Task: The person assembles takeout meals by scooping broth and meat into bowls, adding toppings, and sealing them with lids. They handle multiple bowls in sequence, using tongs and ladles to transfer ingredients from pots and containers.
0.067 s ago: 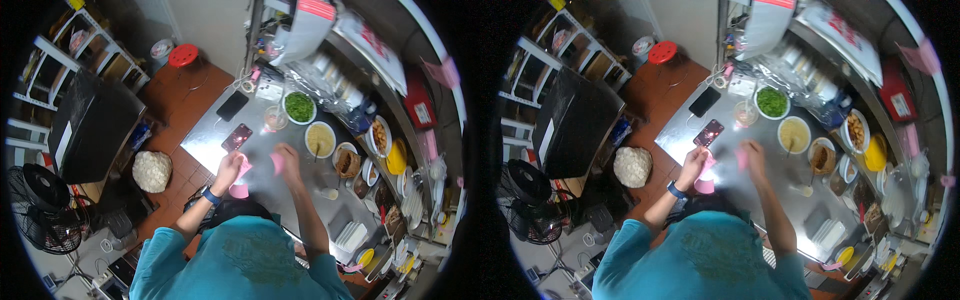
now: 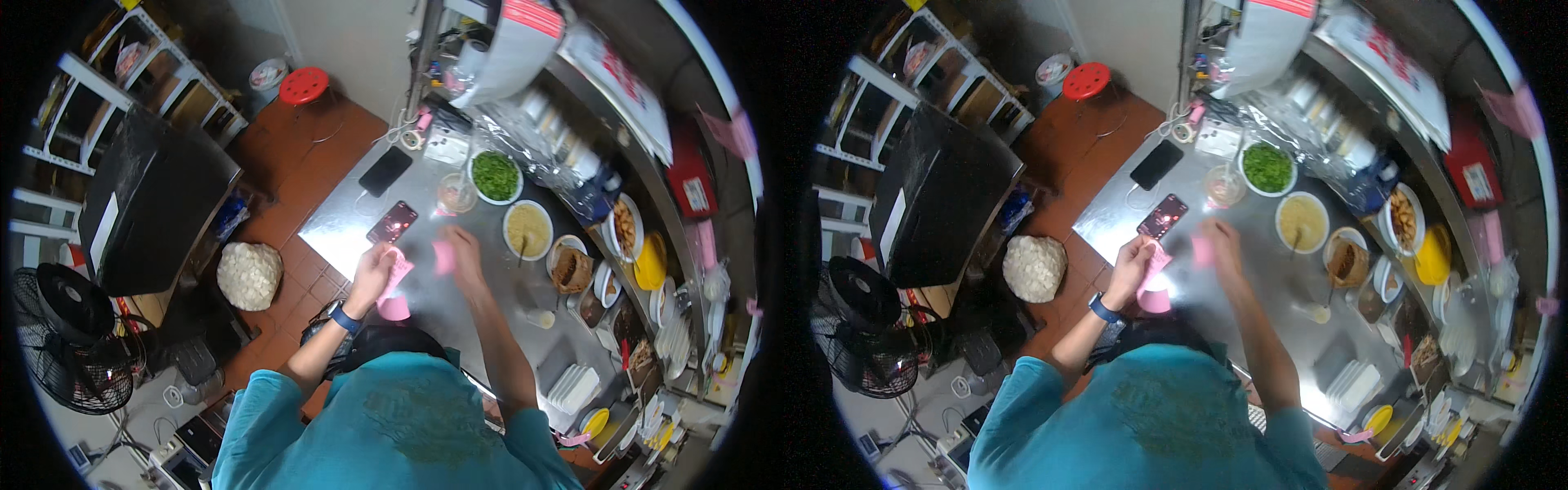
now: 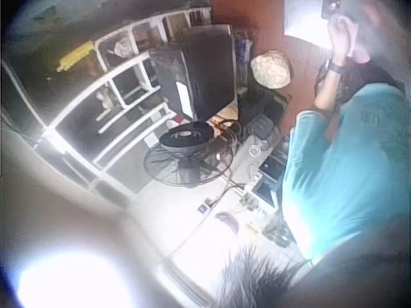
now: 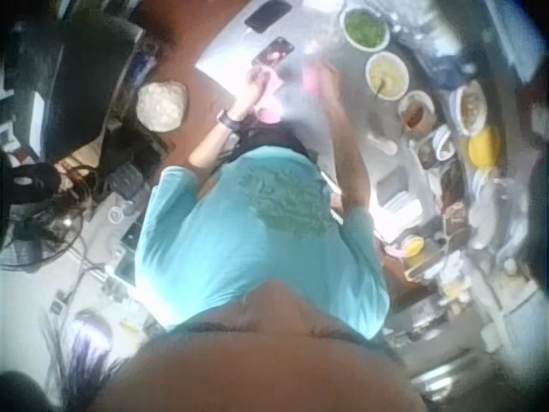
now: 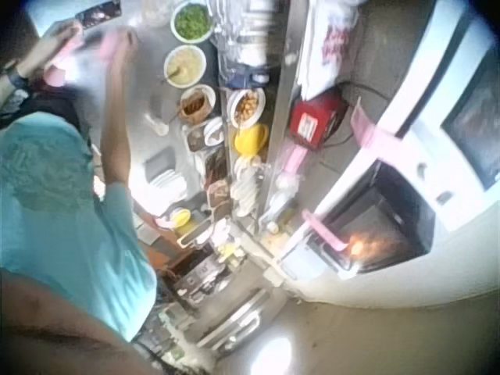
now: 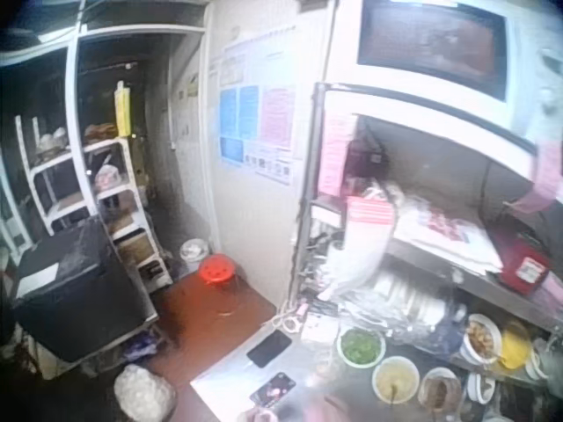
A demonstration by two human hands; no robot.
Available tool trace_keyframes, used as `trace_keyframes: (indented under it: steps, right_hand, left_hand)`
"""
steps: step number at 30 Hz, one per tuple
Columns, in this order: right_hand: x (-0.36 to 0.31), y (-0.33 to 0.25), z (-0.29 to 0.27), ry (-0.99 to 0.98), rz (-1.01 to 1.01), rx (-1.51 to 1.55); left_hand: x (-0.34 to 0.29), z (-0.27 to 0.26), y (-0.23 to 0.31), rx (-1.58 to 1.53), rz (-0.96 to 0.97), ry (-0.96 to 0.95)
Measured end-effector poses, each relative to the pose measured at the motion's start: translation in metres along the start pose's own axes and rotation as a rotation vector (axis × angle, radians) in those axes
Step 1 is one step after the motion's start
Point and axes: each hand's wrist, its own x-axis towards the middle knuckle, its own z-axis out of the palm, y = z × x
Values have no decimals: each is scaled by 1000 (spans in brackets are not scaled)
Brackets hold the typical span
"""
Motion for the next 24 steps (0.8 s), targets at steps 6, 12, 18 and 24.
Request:
trace_keyframes:
  steps: [6, 12, 18, 24]
  right_hand:
    - [142, 49, 99, 406, 173, 608]
    - [42, 39, 80, -70, 12, 220]
    - [-71, 18, 49, -116, -41, -279]
    - [-112, -10, 0, 2, -72, -326]
  left_hand:
    - [6, -39, 21, -148, -15, 150]
    - [24, -34, 33, -242, 2, 177]
    - [34, 26, 55, -427, -66, -70]
    - [15, 93, 68, -431, -217, -555]
